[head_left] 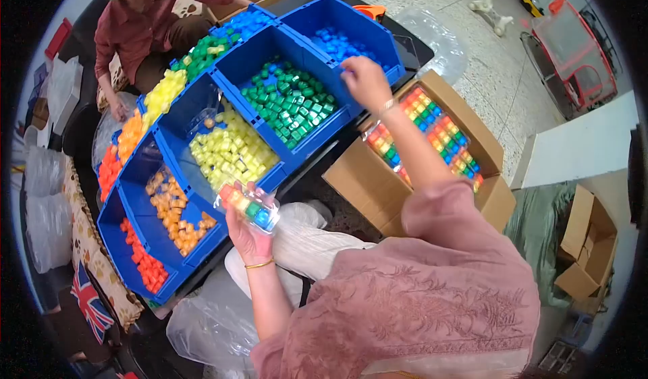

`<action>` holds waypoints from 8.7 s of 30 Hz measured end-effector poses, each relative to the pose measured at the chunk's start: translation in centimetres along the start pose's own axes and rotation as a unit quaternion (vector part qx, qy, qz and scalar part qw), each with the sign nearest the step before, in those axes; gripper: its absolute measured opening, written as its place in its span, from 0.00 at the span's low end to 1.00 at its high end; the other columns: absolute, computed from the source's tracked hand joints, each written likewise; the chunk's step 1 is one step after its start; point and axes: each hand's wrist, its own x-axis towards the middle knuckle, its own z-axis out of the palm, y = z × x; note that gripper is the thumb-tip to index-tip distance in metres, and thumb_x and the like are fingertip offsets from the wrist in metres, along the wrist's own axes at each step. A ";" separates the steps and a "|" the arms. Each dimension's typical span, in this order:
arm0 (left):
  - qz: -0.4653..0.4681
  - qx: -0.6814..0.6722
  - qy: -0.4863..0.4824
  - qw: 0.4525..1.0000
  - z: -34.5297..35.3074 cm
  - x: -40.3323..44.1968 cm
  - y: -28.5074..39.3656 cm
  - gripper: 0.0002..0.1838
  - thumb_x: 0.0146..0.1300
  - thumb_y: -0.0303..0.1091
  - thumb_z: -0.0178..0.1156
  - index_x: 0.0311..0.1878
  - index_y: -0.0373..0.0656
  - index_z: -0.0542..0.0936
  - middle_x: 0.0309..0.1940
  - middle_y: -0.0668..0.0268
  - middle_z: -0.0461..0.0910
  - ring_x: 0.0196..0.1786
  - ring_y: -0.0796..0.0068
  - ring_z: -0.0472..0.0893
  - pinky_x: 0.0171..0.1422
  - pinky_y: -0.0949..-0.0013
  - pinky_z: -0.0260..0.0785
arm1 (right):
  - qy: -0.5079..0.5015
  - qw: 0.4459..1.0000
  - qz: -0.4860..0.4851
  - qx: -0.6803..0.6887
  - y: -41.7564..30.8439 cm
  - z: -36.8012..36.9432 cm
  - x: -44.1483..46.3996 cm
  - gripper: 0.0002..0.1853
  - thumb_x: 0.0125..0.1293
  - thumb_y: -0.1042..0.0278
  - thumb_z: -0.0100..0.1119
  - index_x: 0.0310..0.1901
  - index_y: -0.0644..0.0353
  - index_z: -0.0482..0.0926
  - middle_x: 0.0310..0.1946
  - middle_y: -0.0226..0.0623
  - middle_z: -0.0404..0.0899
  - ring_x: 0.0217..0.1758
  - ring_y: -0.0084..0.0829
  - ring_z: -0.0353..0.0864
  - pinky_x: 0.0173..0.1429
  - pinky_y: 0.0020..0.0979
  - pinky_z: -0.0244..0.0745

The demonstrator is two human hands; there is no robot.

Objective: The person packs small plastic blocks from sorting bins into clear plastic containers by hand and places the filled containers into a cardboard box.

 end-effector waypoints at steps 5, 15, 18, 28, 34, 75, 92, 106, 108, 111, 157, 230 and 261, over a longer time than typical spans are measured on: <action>0.012 -0.010 -0.020 1.000 -0.2 0.8 -1.0 0.28 0.66 0.42 0.58 0.67 0.45 0.65 0.57 0.60 0.74 0.57 0.62 0.75 0.65 0.57 0.65 | -0.187 0.966 0.108 -0.143 10.0 5.4 3.6 0.09 0.57 0.73 0.56 0.40 0.57 0.81 0.38 0.51 0.81 0.46 0.49 0.81 0.51 0.44 0.77; -0.042 0.016 0.025 0.999 0.6 0.9 -3.0 0.28 0.68 0.37 0.57 0.67 0.41 0.63 0.55 0.60 0.75 0.55 0.65 0.77 0.66 0.57 0.66 | -0.183 0.929 0.232 -0.221 11.4 8.5 3.8 0.10 0.59 0.68 0.56 0.42 0.58 0.79 0.39 0.51 0.82 0.45 0.50 0.81 0.49 0.47 0.77; -0.054 0.024 0.024 0.998 0.6 0.9 -3.3 0.27 0.68 0.37 0.57 0.67 0.41 0.64 0.55 0.60 0.75 0.56 0.65 0.76 0.66 0.57 0.66 | -0.120 0.945 0.233 -0.194 9.9 6.9 3.6 0.09 0.58 0.72 0.55 0.41 0.60 0.78 0.39 0.51 0.82 0.45 0.51 0.81 0.49 0.47 0.76; -0.068 0.084 0.067 0.992 0.3 2.8 -5.5 0.23 0.64 0.37 0.62 0.60 0.40 0.72 0.52 0.62 0.77 0.53 0.69 0.77 0.60 0.61 0.71 | -0.295 0.873 -0.122 0.367 -12.3 -2.9 -7.4 0.09 0.56 0.74 0.65 0.40 0.60 0.82 0.37 0.33 0.83 0.34 0.27 0.79 0.36 0.27 0.74; -0.040 0.073 0.051 0.995 -0.2 2.2 -4.2 0.22 0.65 0.35 0.60 0.61 0.41 0.70 0.51 0.62 0.77 0.53 0.67 0.77 0.60 0.60 0.71 | -0.303 0.806 -0.163 0.481 -12.1 -0.1 -6.1 0.04 0.60 0.71 0.63 0.34 0.61 0.83 0.42 0.37 0.83 0.41 0.31 0.80 0.47 0.32 0.74; 0.080 0.044 0.091 0.992 -3.2 -3.4 3.3 0.22 0.65 0.35 0.60 0.61 0.43 0.70 0.52 0.60 0.77 0.53 0.64 0.78 0.60 0.58 0.71 | -0.214 0.934 -0.186 0.217 -20.6 16.0 -2.5 0.10 0.53 0.75 0.61 0.39 0.60 0.80 0.36 0.39 0.81 0.39 0.37 0.81 0.42 0.37 0.76; 0.199 -0.014 0.062 0.978 -7.1 -9.9 7.8 0.25 0.64 0.41 0.61 0.61 0.43 0.69 0.50 0.60 0.77 0.51 0.63 0.78 0.58 0.56 0.72 | -0.434 0.866 -0.161 0.187 -38.0 19.5 -7.7 0.11 0.56 0.70 0.59 0.41 0.62 0.80 0.40 0.52 0.80 0.45 0.52 0.80 0.49 0.43 0.75; 0.209 0.024 0.121 0.970 -9.0 -12.1 12.4 0.21 0.63 0.36 0.62 0.58 0.42 0.71 0.43 0.62 0.80 0.47 0.66 0.80 0.52 0.59 0.75 | -0.474 0.758 -0.194 0.405 -41.4 12.7 -8.5 0.07 0.56 0.68 0.63 0.35 0.60 0.80 0.31 0.40 0.81 0.36 0.43 0.80 0.42 0.38 0.75; 0.229 0.016 0.125 0.965 -9.7 -12.4 12.7 0.22 0.63 0.37 0.62 0.58 0.42 0.71 0.44 0.62 0.80 0.47 0.65 0.80 0.52 0.59 0.75 | -0.421 0.718 -0.394 0.390 -41.7 13.3 -9.4 0.06 0.56 0.70 0.61 0.36 0.59 0.81 0.33 0.39 0.79 0.39 0.42 0.79 0.44 0.37 0.74; 0.255 -0.004 0.116 0.960 -10.5 -13.6 13.1 0.22 0.63 0.39 0.62 0.58 0.41 0.71 0.46 0.62 0.79 0.48 0.65 0.80 0.52 0.59 0.75 | -0.403 0.712 -0.397 0.417 -44.6 14.6 -8.8 0.06 0.57 0.70 0.60 0.35 0.59 0.82 0.36 0.40 0.78 0.43 0.41 0.78 0.46 0.37 0.74; -0.109 0.357 -0.202 0.906 5.7 -5.1 -17.5 0.43 0.59 0.41 0.64 0.73 0.43 0.53 0.70 0.61 0.58 0.72 0.66 0.59 0.74 0.60 0.53 | -0.367 0.686 0.323 0.539 -5.7 -18.1 -19.9 0.28 0.62 0.61 0.65 0.61 0.62 0.69 0.54 0.33 0.73 0.57 0.24 0.70 0.59 0.28 0.70; 0.431 0.800 0.009 0.416 4.3 13.9 5.1 0.14 0.57 0.31 0.65 0.46 0.40 0.78 0.36 0.58 0.77 0.34 0.64 0.78 0.38 0.66 0.72 | -0.291 0.944 0.115 -0.100 11.2 7.0 2.0 0.08 0.54 0.73 0.59 0.36 0.62 0.80 0.38 0.53 0.81 0.45 0.51 0.80 0.50 0.42 0.75; -0.012 0.119 -0.001 0.993 1.1 1.1 -2.1 0.27 0.69 0.28 0.51 0.70 0.42 0.59 0.51 0.58 0.71 0.50 0.68 0.73 0.56 0.63 0.69 | -0.254 0.966 0.051 -0.012 -7.0 16.3 0.9 0.14 0.52 0.70 0.65 0.41 0.61 0.78 0.40 0.52 0.80 0.47 0.50 0.79 0.50 0.45 0.75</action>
